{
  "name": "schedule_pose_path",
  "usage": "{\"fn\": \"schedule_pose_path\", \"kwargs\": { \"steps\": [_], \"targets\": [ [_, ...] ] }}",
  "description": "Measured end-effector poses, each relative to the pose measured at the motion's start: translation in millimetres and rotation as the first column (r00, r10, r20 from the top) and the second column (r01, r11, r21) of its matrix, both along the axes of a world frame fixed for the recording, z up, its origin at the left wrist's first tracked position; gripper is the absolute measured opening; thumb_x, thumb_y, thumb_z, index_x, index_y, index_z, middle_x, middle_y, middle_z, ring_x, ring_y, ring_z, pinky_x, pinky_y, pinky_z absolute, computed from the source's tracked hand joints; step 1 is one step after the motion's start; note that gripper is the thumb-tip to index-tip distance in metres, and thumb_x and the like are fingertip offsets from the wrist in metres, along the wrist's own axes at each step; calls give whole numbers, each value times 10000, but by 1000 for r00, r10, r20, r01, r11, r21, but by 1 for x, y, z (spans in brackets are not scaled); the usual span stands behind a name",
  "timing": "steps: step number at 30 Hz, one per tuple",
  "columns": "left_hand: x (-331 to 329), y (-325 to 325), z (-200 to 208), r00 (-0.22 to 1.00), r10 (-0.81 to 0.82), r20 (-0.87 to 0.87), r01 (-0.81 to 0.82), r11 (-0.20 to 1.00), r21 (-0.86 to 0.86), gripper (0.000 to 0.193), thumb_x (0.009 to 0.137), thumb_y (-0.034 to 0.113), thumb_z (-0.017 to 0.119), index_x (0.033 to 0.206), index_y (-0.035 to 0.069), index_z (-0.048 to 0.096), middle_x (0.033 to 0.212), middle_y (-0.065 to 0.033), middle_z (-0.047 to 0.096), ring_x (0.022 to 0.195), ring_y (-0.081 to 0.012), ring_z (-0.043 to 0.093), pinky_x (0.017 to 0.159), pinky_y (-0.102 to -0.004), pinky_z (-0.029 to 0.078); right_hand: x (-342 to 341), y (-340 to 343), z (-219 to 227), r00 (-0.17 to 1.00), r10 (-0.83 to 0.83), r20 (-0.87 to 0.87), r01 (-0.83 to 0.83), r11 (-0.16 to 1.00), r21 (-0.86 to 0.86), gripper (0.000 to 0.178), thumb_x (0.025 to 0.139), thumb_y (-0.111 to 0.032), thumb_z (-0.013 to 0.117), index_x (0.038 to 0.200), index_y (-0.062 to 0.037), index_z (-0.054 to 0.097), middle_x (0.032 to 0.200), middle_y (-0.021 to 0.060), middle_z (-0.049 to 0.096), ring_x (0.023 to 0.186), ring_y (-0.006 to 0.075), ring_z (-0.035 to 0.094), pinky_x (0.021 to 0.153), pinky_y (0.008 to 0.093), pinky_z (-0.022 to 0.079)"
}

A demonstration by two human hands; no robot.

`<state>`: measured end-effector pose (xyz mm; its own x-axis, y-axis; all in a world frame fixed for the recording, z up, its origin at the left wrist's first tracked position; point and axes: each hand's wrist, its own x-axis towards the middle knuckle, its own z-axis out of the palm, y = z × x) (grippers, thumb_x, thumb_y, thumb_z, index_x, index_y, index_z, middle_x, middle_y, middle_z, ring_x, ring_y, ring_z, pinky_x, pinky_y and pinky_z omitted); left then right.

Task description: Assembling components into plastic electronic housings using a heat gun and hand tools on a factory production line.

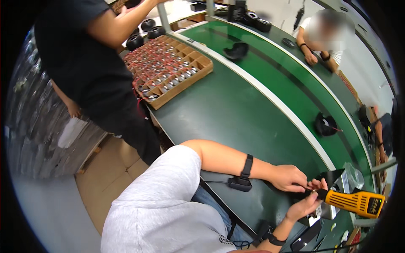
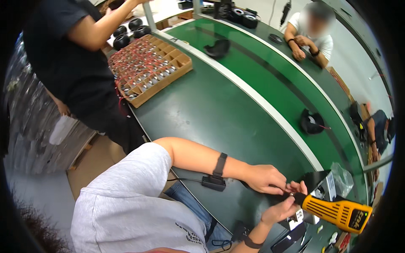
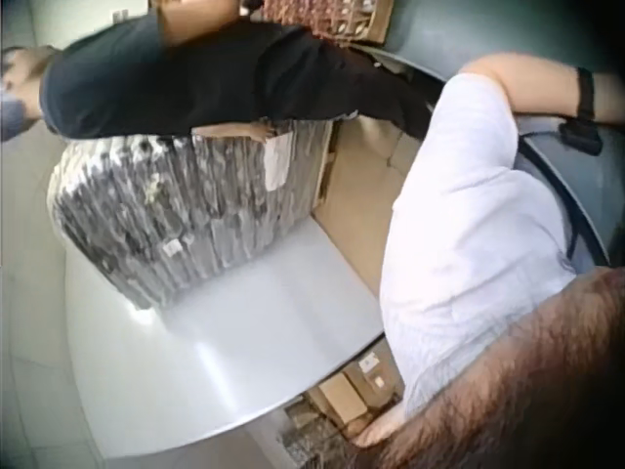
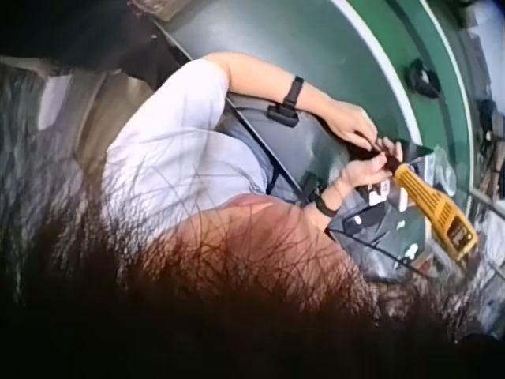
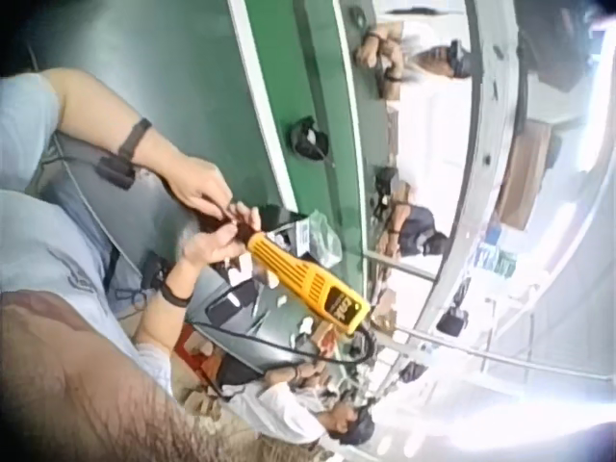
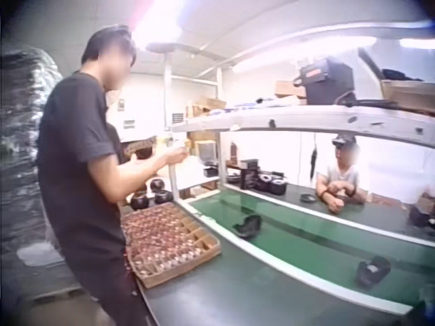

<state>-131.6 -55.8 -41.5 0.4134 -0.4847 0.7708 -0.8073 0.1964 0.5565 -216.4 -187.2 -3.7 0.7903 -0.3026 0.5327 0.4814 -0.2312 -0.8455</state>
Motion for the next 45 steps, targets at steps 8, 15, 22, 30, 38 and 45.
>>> {"fn": "schedule_pose_path", "kwargs": {
  "steps": [8, 15, 22, 30, 38, 45],
  "targets": [
    [0, 5, -1, 997, -43, -58, 45, 998, 36, 134, 946, 160, 687, 946, 28, 668, 831, -120, 639, 746, -351, 647, 621, -444, 502, 1, 2, -2, 1000, -3, -3, 2, 999, -43, 501, 1046, -300, 427, 1427, 23, 470, 1180, 109, 565, 1058, 204, 526, 956, 353, 420],
    [3, 8, 5, 998, -47, -51, 50, 997, 52, 150, 950, 163, 682, 913, 18, 667, 829, -123, 641, 737, -352, 649, 621, -444, 502, 2, 2, 2, 1000, 14, -5, -14, 999, 51, 494, 1049, -272, 407, 1439, 27, 452, 1185, 110, 560, 1065, 203, 520, 956, 350, 417],
    [1, 7, 3, 993, -54, -110, 63, 995, 77, 148, 955, 166, 675, 926, 21, 680, 849, -120, 654, 760, -346, 659, 639, -436, 514, 1, 1, -1, 1000, -11, 7, 11, 1000, -10, 490, 1049, -268, 398, 1440, 22, 452, 1187, 101, 552, 1052, 195, 509, 952, 344, 409],
    [-1, 5, 2, 995, -57, -78, 63, 995, 78, 144, 961, 159, 663, 932, 18, 677, 863, -117, 656, 766, -337, 658, 646, -430, 514, -2, 0, 3, 999, -45, -12, 45, 999, -13, 515, 1030, -279, 393, 1426, 47, 441, 1175, 120, 527, 1044, 208, 492, 949, 361, 402],
    [-2, 7, 7, 990, -57, -125, 68, 994, 88, 127, 951, 142, 664, 927, 18, 678, 868, -118, 651, 769, -335, 657, 644, -431, 512, 1, 1, -1, 1000, -2, -26, 3, 999, 34, 478, 1060, -285, 397, 1425, 14, 474, 1175, 92, 560, 1040, 187, 513, 938, 344, 416],
    [1, 6, 4, 996, -54, -73, 59, 996, 60, 126, 950, 147, 668, 931, 24, 681, 867, -118, 651, 781, -342, 657, 648, -431, 514, 2, -1, -4, 1000, 12, 8, -12, 1000, 9, 446, 1068, -254, 386, 1416, 9, 482, 1168, 87, 568, 1056, 189, 528, 936, 346, 423]
  ]
}}
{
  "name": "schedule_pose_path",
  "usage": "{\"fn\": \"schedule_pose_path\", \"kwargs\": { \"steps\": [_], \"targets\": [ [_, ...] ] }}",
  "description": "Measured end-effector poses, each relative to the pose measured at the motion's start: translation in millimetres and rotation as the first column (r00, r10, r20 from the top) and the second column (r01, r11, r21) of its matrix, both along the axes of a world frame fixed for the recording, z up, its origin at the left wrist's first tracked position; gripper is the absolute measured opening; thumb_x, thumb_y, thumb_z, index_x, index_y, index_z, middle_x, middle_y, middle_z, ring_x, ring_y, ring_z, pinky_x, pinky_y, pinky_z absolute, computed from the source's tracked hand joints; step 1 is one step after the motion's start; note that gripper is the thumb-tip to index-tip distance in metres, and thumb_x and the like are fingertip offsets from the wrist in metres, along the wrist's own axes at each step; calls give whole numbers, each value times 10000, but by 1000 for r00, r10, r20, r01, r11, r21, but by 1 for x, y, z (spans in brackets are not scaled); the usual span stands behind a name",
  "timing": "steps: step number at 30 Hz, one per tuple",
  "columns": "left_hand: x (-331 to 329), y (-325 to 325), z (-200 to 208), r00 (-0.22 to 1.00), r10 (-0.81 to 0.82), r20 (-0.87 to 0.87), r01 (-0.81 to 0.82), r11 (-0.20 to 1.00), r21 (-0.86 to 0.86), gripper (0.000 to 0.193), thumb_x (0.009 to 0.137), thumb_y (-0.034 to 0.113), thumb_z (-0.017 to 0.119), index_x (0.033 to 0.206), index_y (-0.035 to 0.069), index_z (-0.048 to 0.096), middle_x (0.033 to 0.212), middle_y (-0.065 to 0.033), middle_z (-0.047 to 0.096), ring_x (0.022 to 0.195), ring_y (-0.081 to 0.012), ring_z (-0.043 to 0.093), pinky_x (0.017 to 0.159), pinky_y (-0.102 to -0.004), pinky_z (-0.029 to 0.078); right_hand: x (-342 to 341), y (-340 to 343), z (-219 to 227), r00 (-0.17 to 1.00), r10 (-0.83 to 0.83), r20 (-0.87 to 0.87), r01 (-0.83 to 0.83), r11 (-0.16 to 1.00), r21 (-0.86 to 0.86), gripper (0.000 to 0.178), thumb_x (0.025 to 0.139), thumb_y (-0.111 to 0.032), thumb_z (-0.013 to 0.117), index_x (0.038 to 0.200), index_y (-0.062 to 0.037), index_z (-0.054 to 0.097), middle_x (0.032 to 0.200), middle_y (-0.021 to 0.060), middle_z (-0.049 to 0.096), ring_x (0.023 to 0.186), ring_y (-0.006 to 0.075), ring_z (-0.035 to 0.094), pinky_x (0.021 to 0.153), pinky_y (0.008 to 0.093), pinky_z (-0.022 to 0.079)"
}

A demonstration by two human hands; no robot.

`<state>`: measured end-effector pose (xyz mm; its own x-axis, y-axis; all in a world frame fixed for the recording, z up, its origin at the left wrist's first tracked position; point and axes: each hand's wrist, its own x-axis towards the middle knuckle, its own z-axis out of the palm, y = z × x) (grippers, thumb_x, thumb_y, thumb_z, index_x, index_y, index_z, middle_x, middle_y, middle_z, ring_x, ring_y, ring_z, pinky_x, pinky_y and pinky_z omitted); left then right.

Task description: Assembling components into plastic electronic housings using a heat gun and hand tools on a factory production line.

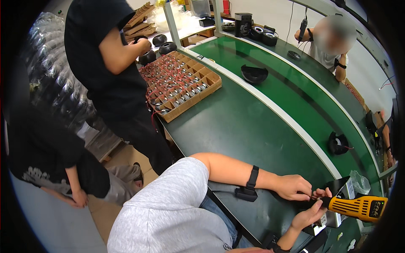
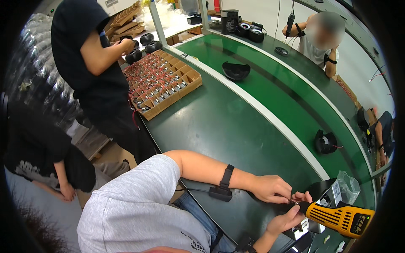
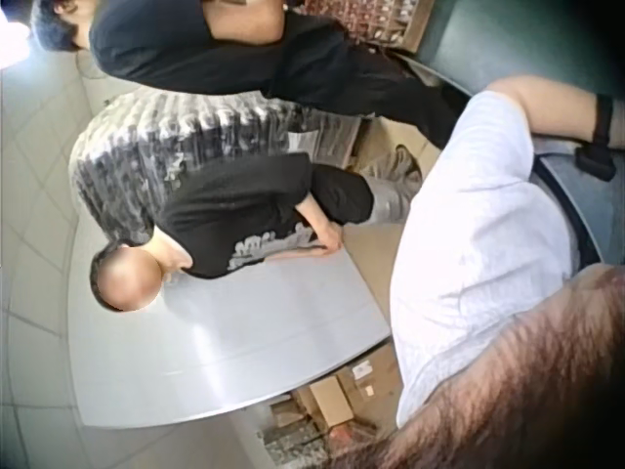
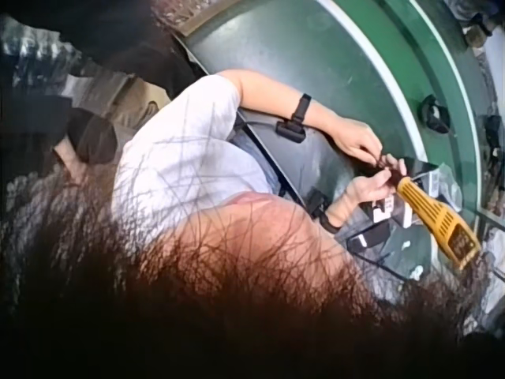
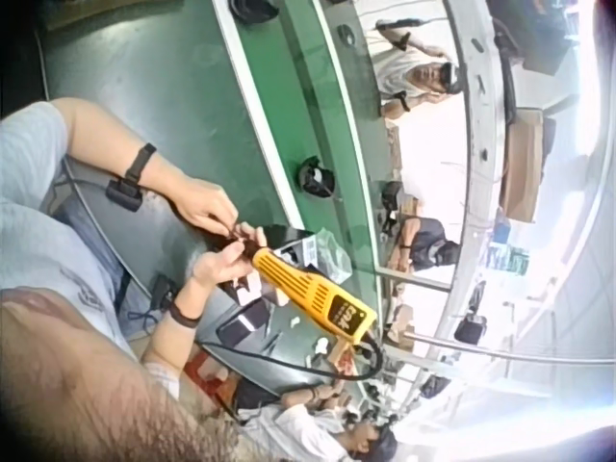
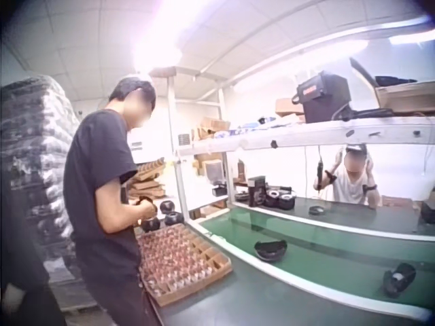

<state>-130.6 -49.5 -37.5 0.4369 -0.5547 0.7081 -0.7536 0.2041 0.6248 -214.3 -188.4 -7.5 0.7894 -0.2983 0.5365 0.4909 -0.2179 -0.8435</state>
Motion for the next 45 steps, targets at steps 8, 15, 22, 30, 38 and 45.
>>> {"fn": "schedule_pose_path", "kwargs": {
  "steps": [8, 15, 22, 30, 38, 45],
  "targets": [
    [2, 1, -1, 1000, -15, -27, 16, 999, 33, 174, 959, 165, 657, 881, 10, 668, 828, -118, 646, 731, -341, 640, 629, -437, 497, -2, 4, 6, 997, -28, -70, 30, 999, 34, 446, 1065, -255, 376, 1408, 10, 486, 1160, 88, 573, 1064, 189, 530, 954, 343, 415],
    [4, -1, -7, 1000, -14, -25, 14, 1000, 10, 141, 931, 137, 652, 889, 3, 668, 851, -124, 651, 714, -340, 640, 630, -428, 506, 0, 0, 0, 998, -6, -58, 5, 1000, -13, 487, 1045, -271, 405, 1411, 45, 454, 1161, 124, 559, 1057, 209, 528, 956, 357, 427],
    [-1, 4, 4, 997, -37, -64, 40, 998, 55, 139, 927, 129, 658, 998, 11, 681, 879, -124, 655, 758, -341, 653, 644, -436, 515, -4, 2, 5, 997, 36, -66, -34, 999, 35, 490, 1058, -281, 402, 1420, 47, 438, 1154, 126, 560, 1060, 211, 533, 956, 357, 432],
    [4, -1, -6, 1000, -4, -23, 5, 999, 33, 162, 955, 174, 667, 919, 16, 675, 845, -118, 653, 754, -345, 650, 635, -439, 510, 1, 2, -1, 998, -8, -57, 6, 999, -33, 444, 1070, -283, 393, 1382, 13, 501, 1113, 90, 584, 1032, 182, 535, 941, 339, 423],
    [3, 3, 1, 997, -27, -70, 31, 998, 61, 169, 932, 181, 678, 909, 14, 667, 820, -111, 645, 688, -315, 641, 593, -416, 493, 0, 0, 1, 998, -6, -57, 6, 1000, -11, 430, 1068, -270, 409, 1375, 14, 509, 1114, 87, 595, 1019, 178, 542, 926, 332, 429],
    [5, -1, -5, 1000, 4, 6, -4, 1000, -23, 153, 932, 172, 668, 929, 19, 669, 827, -125, 634, 699, -342, 638, 609, -436, 504, 2, 2, 1, 998, 2, -65, -5, 999, -45, 395, 1091, -235, 402, 1371, 18, 519, 1127, 93, 594, 1028, 177, 552, 937, 336, 439]
  ]
}}
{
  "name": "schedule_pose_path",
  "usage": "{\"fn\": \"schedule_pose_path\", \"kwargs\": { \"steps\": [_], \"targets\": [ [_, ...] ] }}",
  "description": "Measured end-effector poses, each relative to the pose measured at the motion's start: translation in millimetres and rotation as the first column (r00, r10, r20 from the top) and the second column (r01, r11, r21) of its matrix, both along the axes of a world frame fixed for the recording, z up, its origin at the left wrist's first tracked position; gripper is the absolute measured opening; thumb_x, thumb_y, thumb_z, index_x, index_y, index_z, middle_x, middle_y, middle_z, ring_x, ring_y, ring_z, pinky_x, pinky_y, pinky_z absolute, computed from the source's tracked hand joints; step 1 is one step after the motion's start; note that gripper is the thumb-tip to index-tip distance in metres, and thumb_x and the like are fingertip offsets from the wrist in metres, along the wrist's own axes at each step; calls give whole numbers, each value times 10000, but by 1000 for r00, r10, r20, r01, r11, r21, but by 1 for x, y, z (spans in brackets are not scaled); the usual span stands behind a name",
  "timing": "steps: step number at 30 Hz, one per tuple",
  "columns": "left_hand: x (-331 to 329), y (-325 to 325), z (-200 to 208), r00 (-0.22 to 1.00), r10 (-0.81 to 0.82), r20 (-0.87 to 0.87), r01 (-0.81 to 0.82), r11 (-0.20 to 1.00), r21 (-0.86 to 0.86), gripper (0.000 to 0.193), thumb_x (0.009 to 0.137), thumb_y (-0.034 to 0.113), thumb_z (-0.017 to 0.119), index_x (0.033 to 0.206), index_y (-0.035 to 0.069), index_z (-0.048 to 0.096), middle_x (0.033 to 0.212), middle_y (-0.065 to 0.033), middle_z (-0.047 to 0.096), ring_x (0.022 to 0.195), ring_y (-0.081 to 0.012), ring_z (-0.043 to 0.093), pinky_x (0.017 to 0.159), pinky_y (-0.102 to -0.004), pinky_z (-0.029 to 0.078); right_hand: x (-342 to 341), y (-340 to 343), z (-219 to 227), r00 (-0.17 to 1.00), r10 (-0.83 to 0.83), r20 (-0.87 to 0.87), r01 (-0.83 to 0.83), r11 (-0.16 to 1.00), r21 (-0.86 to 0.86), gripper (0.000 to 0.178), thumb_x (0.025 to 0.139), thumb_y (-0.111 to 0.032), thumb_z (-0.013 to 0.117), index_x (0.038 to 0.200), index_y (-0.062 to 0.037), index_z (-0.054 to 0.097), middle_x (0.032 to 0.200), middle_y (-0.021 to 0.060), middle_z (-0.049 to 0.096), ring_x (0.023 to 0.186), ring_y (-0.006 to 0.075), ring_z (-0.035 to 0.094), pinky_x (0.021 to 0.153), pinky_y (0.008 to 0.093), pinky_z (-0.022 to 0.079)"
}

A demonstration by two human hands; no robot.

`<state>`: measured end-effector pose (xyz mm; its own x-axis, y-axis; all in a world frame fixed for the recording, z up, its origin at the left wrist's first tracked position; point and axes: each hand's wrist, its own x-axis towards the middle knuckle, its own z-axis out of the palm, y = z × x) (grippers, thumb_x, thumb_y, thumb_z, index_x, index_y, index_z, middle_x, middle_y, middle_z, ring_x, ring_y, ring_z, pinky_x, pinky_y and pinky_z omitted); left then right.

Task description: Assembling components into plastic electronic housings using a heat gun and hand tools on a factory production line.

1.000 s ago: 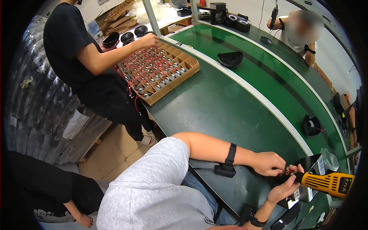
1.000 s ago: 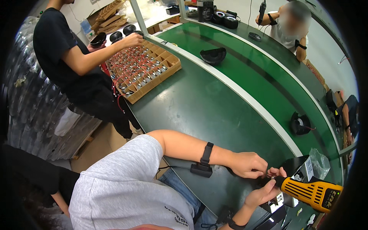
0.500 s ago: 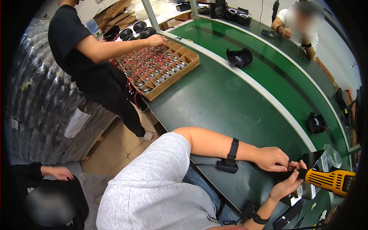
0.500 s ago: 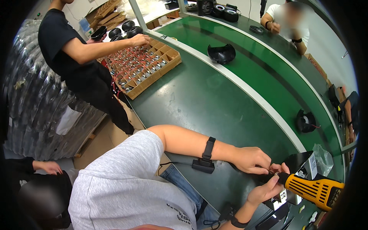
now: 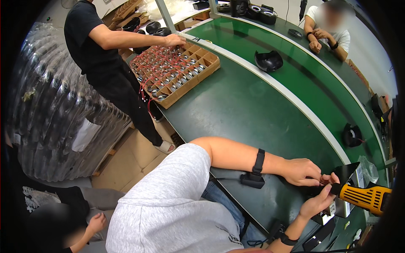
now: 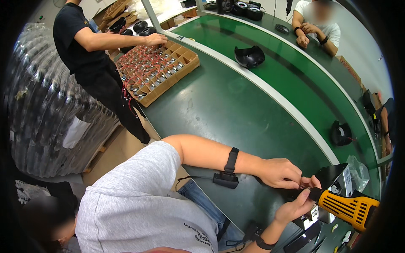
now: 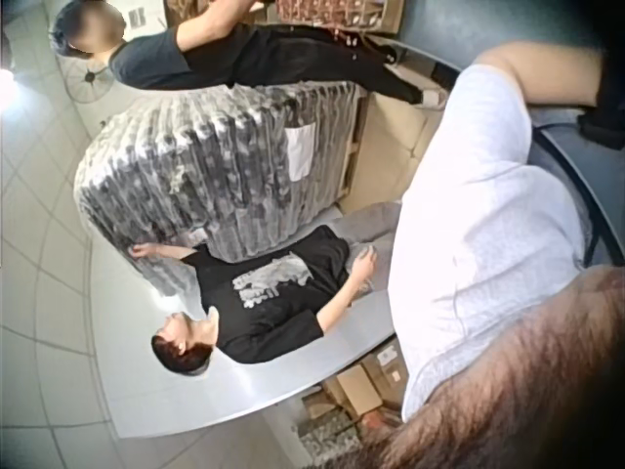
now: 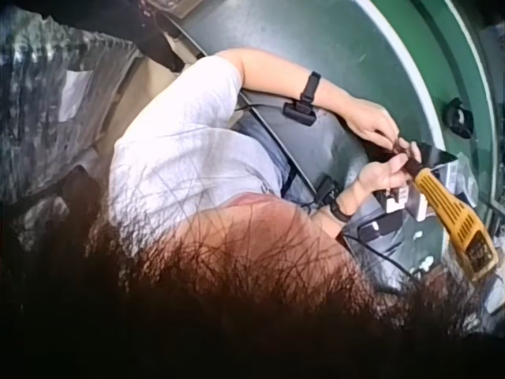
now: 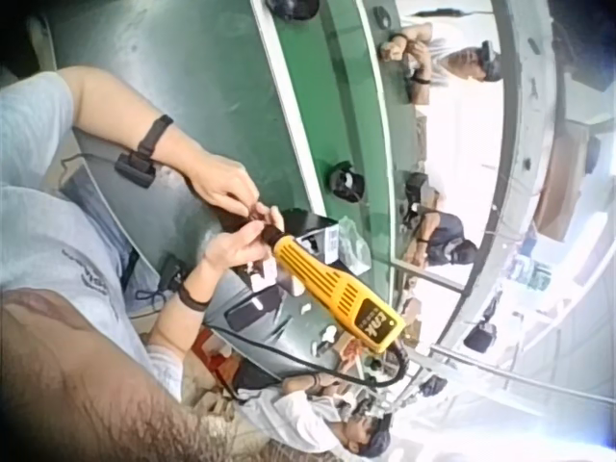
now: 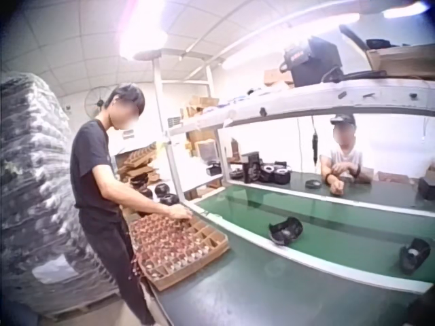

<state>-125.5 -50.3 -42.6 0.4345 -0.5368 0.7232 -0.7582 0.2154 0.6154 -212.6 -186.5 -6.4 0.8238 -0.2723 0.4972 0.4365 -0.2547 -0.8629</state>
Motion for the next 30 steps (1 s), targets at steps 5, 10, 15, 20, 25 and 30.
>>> {"fn": "schedule_pose_path", "kwargs": {
  "steps": [5, 10, 15, 20, 25, 30],
  "targets": [
    [0, -2, -6, 1000, 9, -15, -9, 1000, 22, 137, 927, 155, 662, 935, 19, 673, 819, -124, 634, 707, -350, 639, 615, -441, 510, 1, -3, -1, 1000, 9, -7, -9, 1000, -10, 397, 1091, -242, 407, 1371, 15, 521, 1128, 88, 592, 1030, 172, 548, 939, 332, 435],
    [-1, 3, 2, 997, -9, -75, 17, 995, 100, 133, 917, 141, 657, 938, 10, 669, 814, -123, 637, 703, -350, 639, 614, -448, 507, 1, -5, -7, 1000, 4, -17, -4, 999, -34, 394, 1090, -248, 416, 1366, 10, 529, 1130, 84, 593, 1017, 166, 551, 926, 325, 442],
    [0, -1, 2, 1000, -14, -6, 14, 1000, 19, 172, 970, 175, 630, 940, 10, 666, 826, -127, 628, 747, -356, 640, 638, -457, 505, 1, -1, 1, 1000, -16, 19, 17, 999, -45, 381, 1085, -236, 421, 1352, 9, 539, 1128, 85, 596, 1005, 160, 556, 903, 315, 451],
    [-1, -1, 0, 1000, 7, -19, -6, 999, 53, 173, 979, 176, 626, 943, 12, 667, 837, -125, 630, 765, -357, 641, 647, -456, 506, 2, -4, -4, 999, -2, -39, 1, 1000, -20, 383, 1066, -218, 437, 1338, 33, 536, 1143, 119, 593, 1057, 191, 559, 948, 346, 451],
    [-6, 3, 7, 994, -20, -110, 33, 992, 123, 165, 952, 188, 671, 974, 26, 690, 873, -127, 651, 782, -346, 652, 664, -442, 519, -1, -5, -1, 997, 42, -62, -40, 999, 27, 377, 1075, -228, 438, 1312, 41, 556, 1139, 121, 595, 1055, 188, 565, 957, 347, 460],
    [-1, 1, 3, 1000, 16, -13, -15, 998, 67, 149, 955, 166, 663, 997, 25, 692, 906, -144, 669, 825, -367, 661, 707, -443, 535, 1, -2, 5, 1000, 13, -20, -15, 997, -72, 337, 1058, -183, 447, 1235, 59, 600, 1133, 133, 623, 1042, 199, 592, 956, 349, 468]
  ]
}}
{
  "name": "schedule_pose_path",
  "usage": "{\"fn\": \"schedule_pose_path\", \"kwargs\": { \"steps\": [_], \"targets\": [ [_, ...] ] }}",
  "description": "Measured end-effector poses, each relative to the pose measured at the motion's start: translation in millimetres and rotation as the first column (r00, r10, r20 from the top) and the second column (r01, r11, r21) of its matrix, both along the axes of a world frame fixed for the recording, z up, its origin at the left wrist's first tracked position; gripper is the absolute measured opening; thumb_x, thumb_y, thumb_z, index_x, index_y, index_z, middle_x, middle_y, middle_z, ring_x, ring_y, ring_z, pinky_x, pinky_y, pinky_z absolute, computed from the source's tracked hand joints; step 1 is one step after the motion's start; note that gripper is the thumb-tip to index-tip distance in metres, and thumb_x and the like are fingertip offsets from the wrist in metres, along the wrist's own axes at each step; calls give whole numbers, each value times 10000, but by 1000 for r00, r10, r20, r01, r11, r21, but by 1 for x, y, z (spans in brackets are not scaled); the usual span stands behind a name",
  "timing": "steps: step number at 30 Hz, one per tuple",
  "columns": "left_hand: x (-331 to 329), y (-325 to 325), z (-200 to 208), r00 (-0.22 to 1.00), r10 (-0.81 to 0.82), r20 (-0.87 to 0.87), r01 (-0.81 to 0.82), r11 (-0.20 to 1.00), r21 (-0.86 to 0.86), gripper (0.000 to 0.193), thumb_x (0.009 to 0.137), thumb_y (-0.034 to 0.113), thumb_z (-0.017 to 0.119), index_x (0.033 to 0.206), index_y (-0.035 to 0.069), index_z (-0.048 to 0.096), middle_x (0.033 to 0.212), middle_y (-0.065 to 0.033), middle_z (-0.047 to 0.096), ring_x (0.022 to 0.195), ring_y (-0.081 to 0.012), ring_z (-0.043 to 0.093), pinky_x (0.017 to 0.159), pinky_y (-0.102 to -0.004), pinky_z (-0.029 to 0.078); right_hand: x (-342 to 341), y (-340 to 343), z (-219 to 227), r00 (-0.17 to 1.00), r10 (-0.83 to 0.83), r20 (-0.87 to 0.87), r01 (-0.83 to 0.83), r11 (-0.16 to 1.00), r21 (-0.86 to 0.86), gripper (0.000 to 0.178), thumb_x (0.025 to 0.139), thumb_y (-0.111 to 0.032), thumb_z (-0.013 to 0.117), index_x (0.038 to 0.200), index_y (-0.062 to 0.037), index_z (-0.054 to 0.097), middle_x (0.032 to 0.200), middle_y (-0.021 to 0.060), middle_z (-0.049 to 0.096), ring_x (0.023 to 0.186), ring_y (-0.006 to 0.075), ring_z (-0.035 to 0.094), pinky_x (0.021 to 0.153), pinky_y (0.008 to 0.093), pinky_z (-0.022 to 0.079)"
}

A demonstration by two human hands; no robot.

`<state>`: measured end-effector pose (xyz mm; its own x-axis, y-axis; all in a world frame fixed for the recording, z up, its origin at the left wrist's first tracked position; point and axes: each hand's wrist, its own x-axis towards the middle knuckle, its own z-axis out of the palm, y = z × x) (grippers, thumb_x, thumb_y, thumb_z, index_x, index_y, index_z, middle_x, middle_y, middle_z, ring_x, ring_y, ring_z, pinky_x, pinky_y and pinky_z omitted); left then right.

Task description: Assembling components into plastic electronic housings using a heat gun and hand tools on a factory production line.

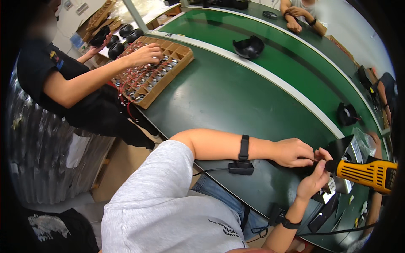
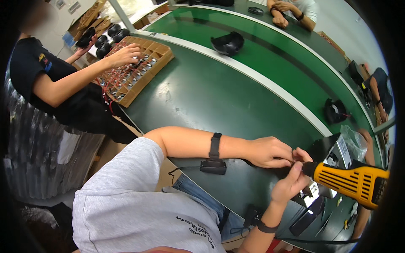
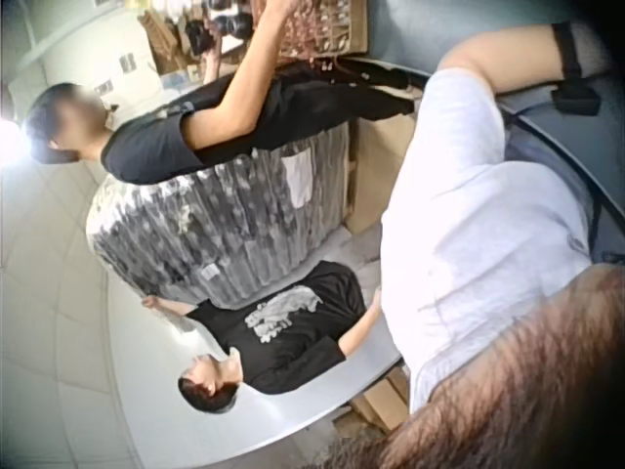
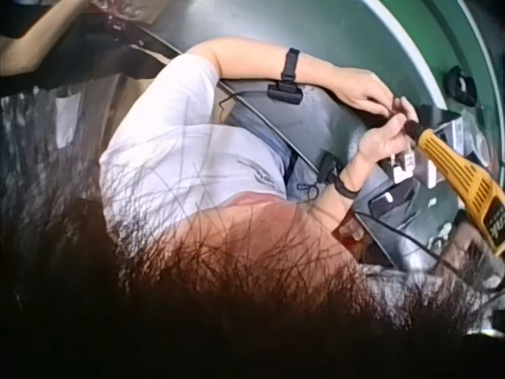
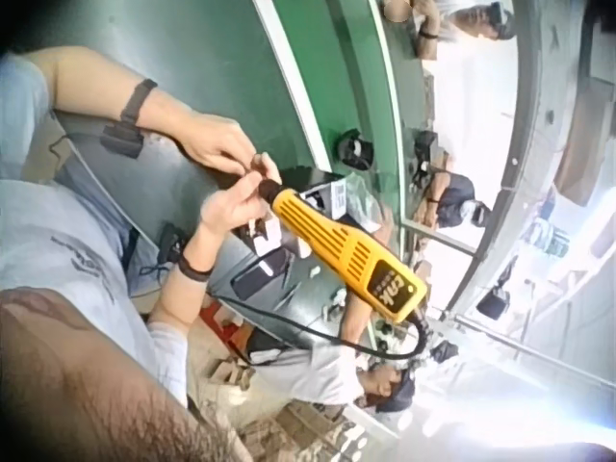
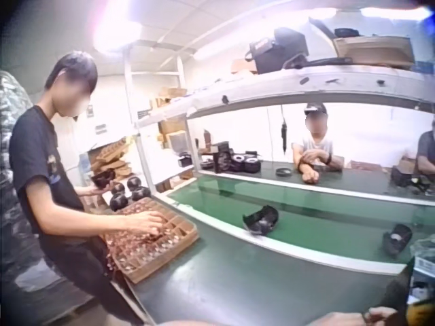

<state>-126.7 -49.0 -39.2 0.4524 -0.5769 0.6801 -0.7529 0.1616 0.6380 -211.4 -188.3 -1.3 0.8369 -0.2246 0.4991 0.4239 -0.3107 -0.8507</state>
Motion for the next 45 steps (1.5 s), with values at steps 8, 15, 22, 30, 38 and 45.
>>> {"fn": "schedule_pose_path", "kwargs": {
  "steps": [8, 15, 22, 30, 38, 45],
  "targets": [
    [-1, 2, 1, 998, -31, -49, 33, 999, 38, 151, 960, 150, 649, 929, 8, 689, 875, -149, 671, 800, -374, 655, 698, -452, 532, -1, 4, 0, 1000, 1, 10, -1, 1000, -7, 327, 1066, -202, 442, 1216, 32, 615, 1130, 110, 643, 1051, 182, 591, 959, 335, 454],
    [3, 1, -1, 999, -21, -38, 24, 995, 95, 145, 952, 131, 647, 902, -4, 658, 836, -166, 653, 785, -390, 647, 694, -451, 535, -1, 6, 6, 1000, -9, 5, 9, 999, 46, 246, 1009, -108, 513, 1176, 34, 626, 1089, 111, 631, 1012, 182, 598, 936, 332, 478],
    [2, -3, 0, 999, 5, -49, -3, 999, 48, 154, 946, 121, 677, 1057, 19, 706, 994, -170, 719, 865, -381, 694, 748, -437, 564, -2, 3, 11, 997, 50, 51, -54, 996, 67, 227, 1003, -125, 575, 1153, 28, 651, 1017, 109, 678, 940, 176, 640, 874, 317, 498],
    [0, -4, 5, 999, -6, -31, 9, 996, 87, 141, 951, 83, 634, 1032, -12, 699, 929, -176, 705, 829, -372, 696, 720, -412, 555, -1, -1, 4, 998, 20, 61, -21, 1000, 10, 230, 1000, -155, 610, 1147, 15, 660, 996, 124, 700, 904, 210, 674, 837, 333, 520],
    [0, 1, 8, 1000, 1, -17, 1, 994, 105, 84, 941, 44, 629, 915, -20, 676, 856, -162, 705, 763, -347, 698, 681, -393, 549, 1, 3, 2, 997, 25, 73, -27, 1000, 14, 235, 1000, -172, 621, 1147, 7, 660, 1018, 135, 690, 892, 228, 674, 814, 342, 527],
    [2, -9, 4, 999, 10, -38, -8, 999, 50, 83, 922, 52, 651, 947, -24, 675, 887, -191, 688, 775, -377, 680, 711, -421, 555, -6, -4, 2, 1000, 13, 16, -15, 994, 105, 227, 996, -154, 636, 1152, 9, 660, 1055, 150, 695, 934, 227, 692, 822, 341, 547]
  ]
}}
